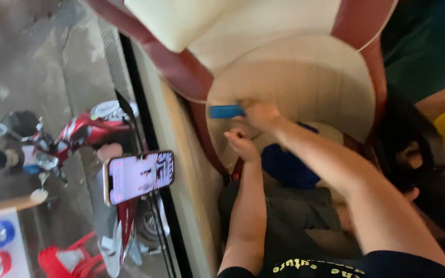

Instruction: Scrubbing and cleaning a vehicle seat with a brush, spray, and cloth.

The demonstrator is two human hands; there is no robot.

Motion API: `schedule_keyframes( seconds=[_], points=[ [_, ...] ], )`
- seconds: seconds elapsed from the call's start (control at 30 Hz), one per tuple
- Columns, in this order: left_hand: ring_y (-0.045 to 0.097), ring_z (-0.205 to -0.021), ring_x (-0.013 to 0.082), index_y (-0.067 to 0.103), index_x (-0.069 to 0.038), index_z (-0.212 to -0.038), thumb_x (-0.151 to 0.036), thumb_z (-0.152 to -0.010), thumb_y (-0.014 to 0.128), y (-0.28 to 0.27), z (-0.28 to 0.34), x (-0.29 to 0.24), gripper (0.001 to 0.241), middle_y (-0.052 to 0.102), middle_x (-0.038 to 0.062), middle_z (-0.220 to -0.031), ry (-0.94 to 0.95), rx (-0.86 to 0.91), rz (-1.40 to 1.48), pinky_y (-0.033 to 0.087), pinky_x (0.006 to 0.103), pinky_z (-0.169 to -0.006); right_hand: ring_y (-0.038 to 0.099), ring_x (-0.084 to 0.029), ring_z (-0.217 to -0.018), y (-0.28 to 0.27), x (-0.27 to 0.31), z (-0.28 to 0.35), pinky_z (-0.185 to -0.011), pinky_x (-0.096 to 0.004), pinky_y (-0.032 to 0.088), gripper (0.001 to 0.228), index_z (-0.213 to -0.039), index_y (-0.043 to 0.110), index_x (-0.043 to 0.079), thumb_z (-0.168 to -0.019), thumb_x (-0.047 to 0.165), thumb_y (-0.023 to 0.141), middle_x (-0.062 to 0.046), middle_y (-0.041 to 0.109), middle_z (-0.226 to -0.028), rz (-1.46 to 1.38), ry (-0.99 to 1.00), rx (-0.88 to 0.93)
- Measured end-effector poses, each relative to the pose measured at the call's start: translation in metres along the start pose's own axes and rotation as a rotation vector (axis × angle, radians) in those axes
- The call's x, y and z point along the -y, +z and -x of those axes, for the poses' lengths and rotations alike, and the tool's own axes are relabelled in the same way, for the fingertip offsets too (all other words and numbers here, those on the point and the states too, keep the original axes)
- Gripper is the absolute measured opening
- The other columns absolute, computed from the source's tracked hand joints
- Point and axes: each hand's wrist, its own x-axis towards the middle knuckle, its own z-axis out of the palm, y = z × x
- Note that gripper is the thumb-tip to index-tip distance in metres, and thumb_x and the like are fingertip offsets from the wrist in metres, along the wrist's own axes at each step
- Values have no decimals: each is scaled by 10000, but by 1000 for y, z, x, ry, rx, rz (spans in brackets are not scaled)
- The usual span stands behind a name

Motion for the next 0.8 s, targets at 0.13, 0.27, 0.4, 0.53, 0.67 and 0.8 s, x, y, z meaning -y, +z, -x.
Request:
schedule_keyframes(
  seconds=[0.13,0.27,0.4,0.53,0.67,0.8],
  points=[
    [374,-646,178,409,-59,-683,-550,-1109,282,-14,15,19,662,408,29,-677,26,39,75,333,353,-640,707,-421,-853,28,-64,-20,-675,-537,554,558,-1424,548,41,-1047,449,505,-243,714,-1060,32,60,-151],
    [383,-644,166,430,-71,-704,-503,-1119,294,-24,32,11,614,412,15,-684,-13,77,91,338,345,-639,691,-431,-785,-24,-10,-23,-644,-554,533,529,-1283,618,63,-1077,532,485,-236,722,-984,-35,207,-292],
    [396,-638,160,448,-88,-715,-446,-1118,347,-39,46,-15,549,451,20,-698,200,70,72,332,333,-612,717,-408,-787,66,-2,7,-668,-530,560,607,-1230,634,93,-943,626,591,-208,726,-954,100,-96,-333],
    [355,-608,167,470,-80,-669,-404,-1087,422,-84,45,9,531,432,37,-660,254,108,178,259,314,-582,723,-421,-864,135,-46,53,-700,-533,571,703,-1356,573,105,-900,640,613,-205,730,-1042,-55,-37,-41],
    [353,-628,172,386,-111,-644,-530,-1106,231,-106,30,-34,642,391,23,-647,49,-104,167,309,335,-639,732,-377,-955,143,-71,78,-795,-509,581,617,-1178,629,166,-848,687,642,-164,743,-1078,137,-148,144],
    [312,-601,169,349,-120,-645,-565,-1092,201,-99,29,-76,648,360,13,-627,-136,-256,171,286,329,-621,725,-414,-813,54,0,51,-679,-524,565,694,-1402,569,138,-936,652,590,-203,739,-1027,-151,-6,-40]
  ],
)
